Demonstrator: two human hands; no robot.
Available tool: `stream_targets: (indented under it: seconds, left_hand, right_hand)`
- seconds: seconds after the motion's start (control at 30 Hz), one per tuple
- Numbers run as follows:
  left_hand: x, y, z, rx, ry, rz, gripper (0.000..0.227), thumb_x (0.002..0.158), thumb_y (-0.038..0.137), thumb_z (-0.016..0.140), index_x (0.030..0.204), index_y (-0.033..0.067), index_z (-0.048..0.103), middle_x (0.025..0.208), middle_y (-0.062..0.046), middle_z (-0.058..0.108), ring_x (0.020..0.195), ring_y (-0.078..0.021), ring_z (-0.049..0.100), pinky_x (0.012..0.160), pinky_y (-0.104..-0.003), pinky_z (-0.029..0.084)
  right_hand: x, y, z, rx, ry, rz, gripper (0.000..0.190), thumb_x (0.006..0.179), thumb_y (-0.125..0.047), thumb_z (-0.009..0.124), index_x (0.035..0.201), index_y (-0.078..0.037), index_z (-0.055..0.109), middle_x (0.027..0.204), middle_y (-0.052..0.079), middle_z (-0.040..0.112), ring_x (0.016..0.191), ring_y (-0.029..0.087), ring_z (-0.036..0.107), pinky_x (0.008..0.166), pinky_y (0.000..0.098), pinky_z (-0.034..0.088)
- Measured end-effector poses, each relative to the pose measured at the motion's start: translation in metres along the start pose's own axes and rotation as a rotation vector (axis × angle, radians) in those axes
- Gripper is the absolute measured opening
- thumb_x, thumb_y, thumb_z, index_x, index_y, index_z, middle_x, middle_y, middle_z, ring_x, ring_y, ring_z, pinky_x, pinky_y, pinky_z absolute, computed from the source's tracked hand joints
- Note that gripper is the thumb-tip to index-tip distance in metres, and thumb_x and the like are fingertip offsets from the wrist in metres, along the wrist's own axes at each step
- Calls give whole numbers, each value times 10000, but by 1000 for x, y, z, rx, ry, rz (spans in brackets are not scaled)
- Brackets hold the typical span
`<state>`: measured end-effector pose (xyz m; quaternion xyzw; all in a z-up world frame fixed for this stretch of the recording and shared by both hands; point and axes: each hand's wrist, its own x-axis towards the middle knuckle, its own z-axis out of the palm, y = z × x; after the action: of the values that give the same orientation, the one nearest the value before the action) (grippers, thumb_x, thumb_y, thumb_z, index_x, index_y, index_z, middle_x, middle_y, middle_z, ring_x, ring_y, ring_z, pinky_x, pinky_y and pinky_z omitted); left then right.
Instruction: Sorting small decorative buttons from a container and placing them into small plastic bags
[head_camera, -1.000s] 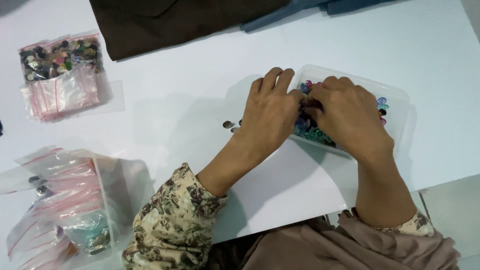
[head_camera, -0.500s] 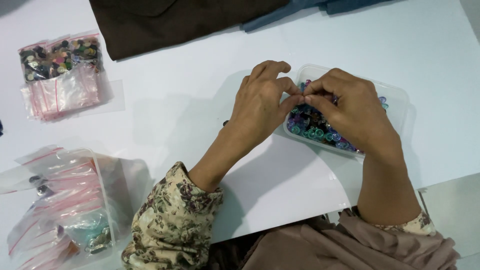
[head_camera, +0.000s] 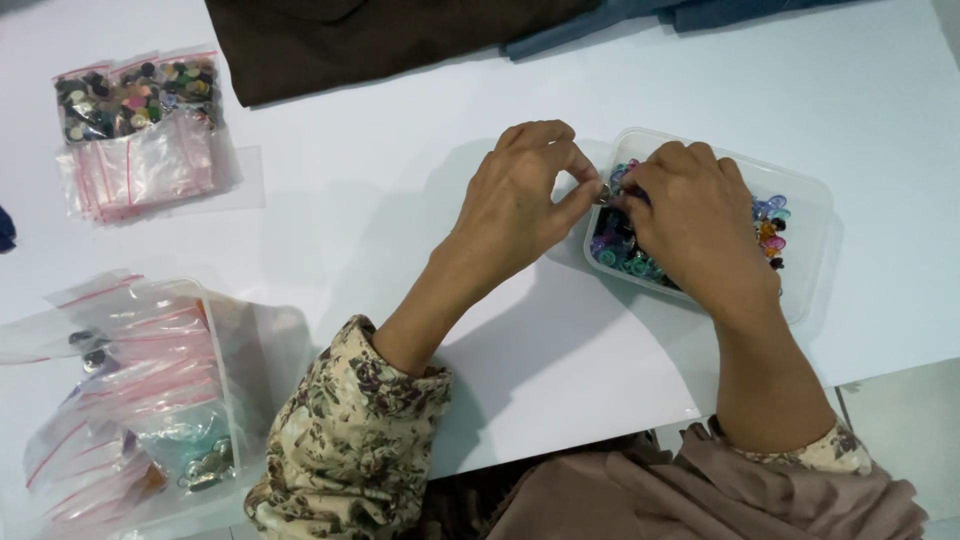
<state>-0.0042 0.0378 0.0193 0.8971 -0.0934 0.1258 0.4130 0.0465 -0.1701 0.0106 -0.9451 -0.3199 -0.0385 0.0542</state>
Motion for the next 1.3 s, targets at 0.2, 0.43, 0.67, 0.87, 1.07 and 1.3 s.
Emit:
stream_targets:
  seconds: [0.2, 0.43, 0.67, 0.87, 1.07, 1.3]
  left_hand:
    - [-5, 4, -33, -8, -31, -38, 94, 866, 97, 758, 922, 21, 757, 1045, -231, 713, 1149, -488, 651, 848, -592, 553]
    - [-5, 5, -76, 56, -26, -115, 55, 858, 112, 782, 876, 63, 766, 957, -175, 731, 1024, -418, 703, 855, -595, 533]
    - [-3, -41, -74, 283, -273, -371, 47, 854, 145, 754, 826, 151, 791, 685, -80, 734, 689, -296, 775, 790, -534, 583]
    - [-2, -80, -53, 401, -307, -408, 164, 773, 4, 710, 671, 130, 732, 536, -72, 659, 558, -323, 729, 700, -521, 577]
    - [2, -101, -35, 380, -308, -406, 143, 773, -24, 703, 702, 95, 740, 534, -92, 655, 555, -320, 718, 750, -534, 577]
    - [-3, -70, -53, 352, -255, -340, 124, 793, -1, 696, 715, 72, 759, 570, -120, 677, 617, -331, 734, 814, -578, 563]
  right_hand:
    - [-4, 1, -19, 297, 47, 54, 209, 1118, -184, 635, 1071, -56, 794, 1030, 148, 676, 1020, 347, 615, 855, 446, 461]
    - [2, -33, -30, 376, 254, -50, 93, 1079, -174, 806, 1019, -102, 800, 998, 99, 628, 997, 312, 605, 822, 423, 465]
    - [22, -90, -7, -29, 374, -285, 118, 1022, -246, 790, 928, -175, 780, 1020, 13, 583, 996, 220, 528, 819, 378, 397]
    - [41, -111, 36, -164, 316, -333, 120, 956, -143, 763, 839, -121, 751, 969, 32, 582, 980, 232, 518, 828, 385, 355]
    - [41, -110, 45, -171, 263, -335, 104, 964, -139, 736, 864, -127, 761, 975, 28, 598, 999, 222, 514, 855, 386, 334]
    - [34, -105, 22, -141, 273, -328, 73, 998, -220, 773, 973, -152, 785, 1045, 12, 609, 1043, 223, 522, 877, 390, 343]
